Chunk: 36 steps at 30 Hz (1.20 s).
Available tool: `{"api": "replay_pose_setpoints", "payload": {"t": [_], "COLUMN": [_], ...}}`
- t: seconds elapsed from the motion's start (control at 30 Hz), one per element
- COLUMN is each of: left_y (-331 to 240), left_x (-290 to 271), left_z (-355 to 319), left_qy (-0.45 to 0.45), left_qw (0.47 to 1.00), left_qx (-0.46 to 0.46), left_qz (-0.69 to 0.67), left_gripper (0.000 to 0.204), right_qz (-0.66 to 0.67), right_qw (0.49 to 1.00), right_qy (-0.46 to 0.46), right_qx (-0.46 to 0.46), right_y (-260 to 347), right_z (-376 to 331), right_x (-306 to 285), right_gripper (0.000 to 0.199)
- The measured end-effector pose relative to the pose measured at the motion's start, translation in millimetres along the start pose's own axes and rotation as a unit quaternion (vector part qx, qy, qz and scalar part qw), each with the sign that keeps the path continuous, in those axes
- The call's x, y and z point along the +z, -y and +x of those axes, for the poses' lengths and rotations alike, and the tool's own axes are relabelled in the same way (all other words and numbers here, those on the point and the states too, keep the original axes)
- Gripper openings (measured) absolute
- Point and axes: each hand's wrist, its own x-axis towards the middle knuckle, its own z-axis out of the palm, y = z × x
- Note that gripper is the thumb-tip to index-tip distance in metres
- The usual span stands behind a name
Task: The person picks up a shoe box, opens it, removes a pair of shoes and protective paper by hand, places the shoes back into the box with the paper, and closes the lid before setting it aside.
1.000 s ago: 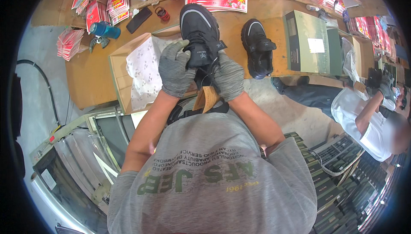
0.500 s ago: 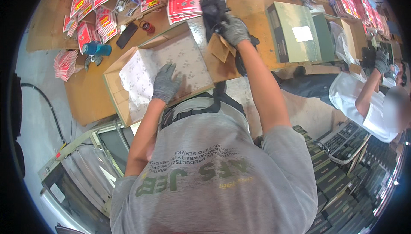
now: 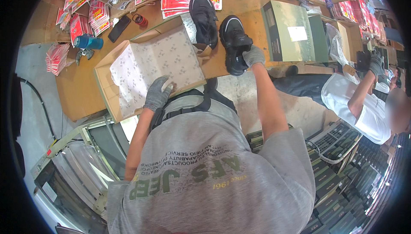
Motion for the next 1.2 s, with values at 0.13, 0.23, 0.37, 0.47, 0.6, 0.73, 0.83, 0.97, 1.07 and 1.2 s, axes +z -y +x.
{"api": "replay_pose_setpoints", "payload": {"t": [0.13, 0.23, 0.37, 0.47, 0.6, 0.73, 0.83, 0.97, 1.07, 1.2], "left_y": [-36.3, -79.4, -97.3, -114.1, -113.6, -91.4, -79.0, -78.7, -83.3, -80.4], "left_x": [-19.6, -42.7, -42.6, -56.5, -85.6, -85.0, -84.1, -79.5, -73.7, -77.2], "left_z": [6.3, 6.8, 21.2, 34.8, 37.1, 32.9, 26.6, 13.5, 4.6, 1.6], "left_qy": [-0.003, 0.025, -0.004, -0.071, -0.143, -0.235, -0.284, -0.289, -0.268, -0.261], "left_qw": [0.997, 0.97, 0.882, 0.787, 0.804, 0.77, 0.768, 0.806, 0.802, 0.774], "left_qx": [0.024, 0.012, 0.032, 0.037, 0.011, -0.062, -0.081, -0.057, -0.07, -0.074], "left_qz": [-0.08, -0.24, -0.47, -0.611, -0.577, -0.59, -0.569, -0.514, -0.53, -0.573], "left_gripper": [0.049, 0.056, 0.089, 0.097, 0.072, 0.068, 0.069, 0.069, 0.067, 0.07], "right_qz": [0.028, 0.096, 0.223, 0.125, 0.097, 0.241, 0.306, 0.193, 0.464, 0.485], "right_qw": [0.991, 0.968, 0.909, 0.907, 0.886, 0.887, 0.9, 0.908, 0.841, 0.824], "right_qy": [-0.119, -0.212, -0.213, -0.114, -0.03, -0.106, 0.009, 0.112, 0.156, 0.199], "right_qx": [-0.045, -0.098, -0.282, -0.385, -0.453, -0.379, -0.309, -0.354, -0.23, -0.216], "right_y": [16.5, 42.5, 65.7, 108.0, 146.2, 175.9, 172.0, 192.6, 190.2, 195.7], "right_z": [-17.8, -60.4, -102.2, -134.9, -159.1, -185.4, -199.1, -205.6, -208.2, -204.6], "right_x": [-16.6, -43.3, -71.7, -96.1, -83.1, -79.6, -78.0, -59.6, -23.4, -28.7], "right_gripper": [0.035, 0.031, 0.025, 0.028, 0.033, 0.035, 0.03, 0.047, 0.046, 0.039]}}
